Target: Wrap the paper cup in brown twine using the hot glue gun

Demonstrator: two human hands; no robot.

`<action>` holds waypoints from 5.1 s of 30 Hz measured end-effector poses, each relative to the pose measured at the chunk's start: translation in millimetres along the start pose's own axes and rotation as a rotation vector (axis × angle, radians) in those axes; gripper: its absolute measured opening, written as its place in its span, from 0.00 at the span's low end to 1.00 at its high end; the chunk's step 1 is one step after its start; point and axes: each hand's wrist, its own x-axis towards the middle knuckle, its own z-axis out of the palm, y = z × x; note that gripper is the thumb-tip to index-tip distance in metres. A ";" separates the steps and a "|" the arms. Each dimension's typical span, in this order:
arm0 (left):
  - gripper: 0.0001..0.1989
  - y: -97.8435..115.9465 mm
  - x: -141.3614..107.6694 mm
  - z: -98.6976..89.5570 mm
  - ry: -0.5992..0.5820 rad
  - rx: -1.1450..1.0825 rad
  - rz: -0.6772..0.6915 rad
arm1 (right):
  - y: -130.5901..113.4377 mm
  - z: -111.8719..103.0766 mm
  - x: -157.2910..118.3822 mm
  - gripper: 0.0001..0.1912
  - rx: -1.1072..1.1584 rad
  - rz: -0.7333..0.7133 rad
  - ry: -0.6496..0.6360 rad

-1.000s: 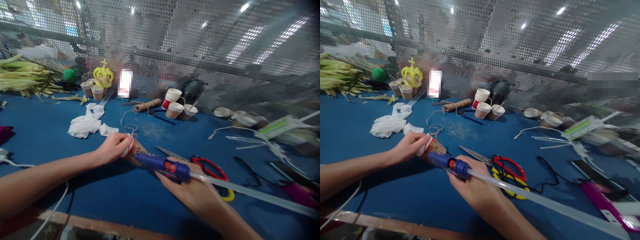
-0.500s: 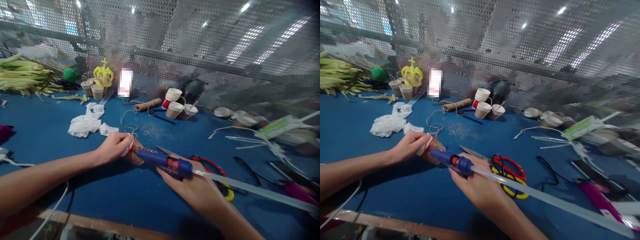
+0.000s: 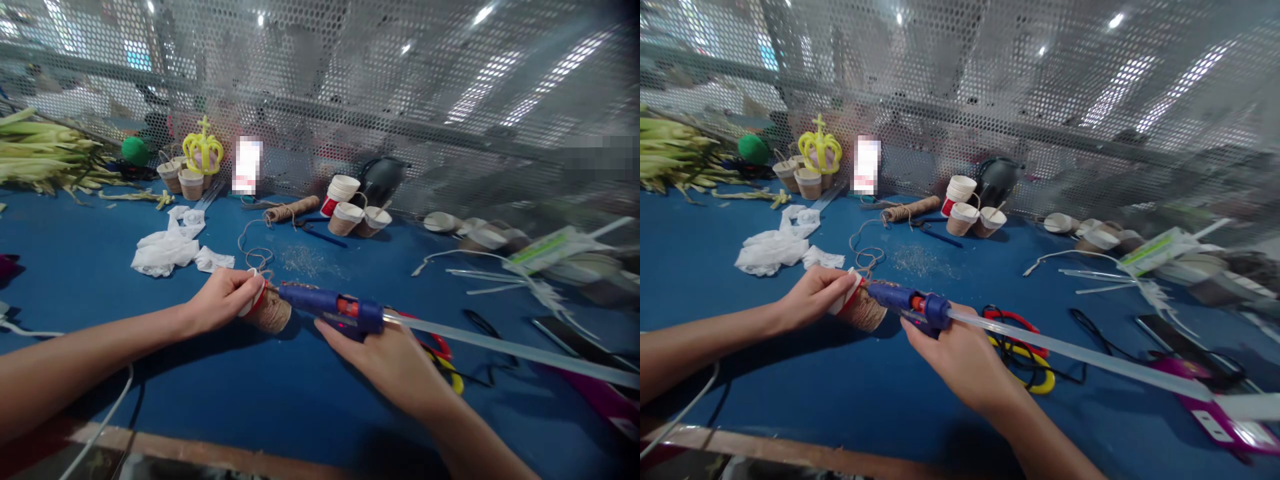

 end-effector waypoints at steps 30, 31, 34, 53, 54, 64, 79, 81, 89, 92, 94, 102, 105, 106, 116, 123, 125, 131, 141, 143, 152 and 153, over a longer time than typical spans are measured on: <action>0.19 -7.0 3.0 -1.1 0.079 -0.112 -0.046 | 64.4 -9.3 28.9 0.11 0.775 0.855 0.152; 0.19 -6.6 2.3 -0.9 0.076 -0.111 -0.041 | 72.4 -5.2 34.3 0.13 0.761 0.877 0.144; 0.19 -5.4 0.2 -0.3 0.065 -0.095 -0.021 | 93.4 10.6 48.1 0.16 0.697 0.970 0.112; 0.18 2.0 -7.5 -1.9 0.002 0.102 0.169 | 25.9 21.4 57.3 0.18 0.337 0.533 -0.114; 0.18 3.4 -7.9 -1.7 -0.001 0.106 0.189 | 14.8 20.8 54.8 0.16 0.368 0.491 -0.112; 0.19 10.8 -10.7 -0.4 -0.151 0.023 0.190 | -7.2 20.8 48.8 0.05 0.393 -0.011 0.046; 0.18 10.8 -9.3 -1.0 -0.248 -0.212 -0.042 | -7.5 18.8 40.5 0.04 0.465 0.065 -0.047; 0.17 11.6 -9.6 -1.4 -0.265 -0.233 -0.038 | -7.2 19.6 40.7 0.04 0.479 0.052 -0.055; 0.16 14.4 -9.7 -3.4 -0.327 -0.300 -0.070 | -8.7 18.8 39.6 0.04 0.491 0.034 -0.071; 0.17 12.3 -8.1 -3.0 -0.331 -0.336 -0.119 | -9.1 17.3 37.8 0.03 0.477 0.099 -0.085; 0.17 10.1 -6.5 -2.6 -0.316 -0.361 -0.161 | -9.2 15.9 36.4 0.03 0.485 0.140 -0.092; 0.19 11.2 -3.5 -3.0 -0.231 -0.368 -0.295 | -8.3 10.7 35.0 0.04 0.438 0.046 0.018; 0.19 15.5 -3.9 -4.0 -0.201 -0.365 -0.335 | -5.5 12.8 35.8 0.04 0.429 0.012 0.045; 0.19 16.6 -4.0 -4.2 -0.192 -0.367 -0.344 | -4.7 13.7 36.0 0.04 0.426 0.008 0.050; 0.17 10.0 1.5 -0.5 -0.127 -0.399 -0.413 | -8.7 12.9 33.2 0.06 0.422 -0.050 0.127; 0.16 13.3 -0.9 -0.2 -0.157 -0.355 -0.367 | -10.8 13.5 34.6 0.06 0.413 -0.095 0.167; 0.16 14.2 -0.9 0.0 -0.159 -0.327 -0.359 | -11.8 13.5 34.2 0.07 0.411 -0.112 0.178; 0.15 15.8 -1.6 -1.3 -0.180 -0.196 -0.263 | -11.8 17.2 32.9 0.07 0.404 -0.127 0.201; 0.17 15.9 -3.2 -3.1 -0.210 -0.184 -0.141 | -5.7 23.0 33.9 0.05 0.389 -0.047 0.194; 0.17 15.7 -3.0 -3.0 -0.208 -0.169 -0.119 | -4.4 24.3 33.8 0.05 0.387 -0.037 0.190; 0.18 16.7 -5.7 -4.7 -0.187 -0.152 -0.063 | -4.0 24.5 35.5 0.05 0.390 -0.012 0.173; 0.18 16.9 -6.2 -4.8 -0.183 -0.154 -0.057 | -4.2 24.4 35.6 0.05 0.390 -0.009 0.167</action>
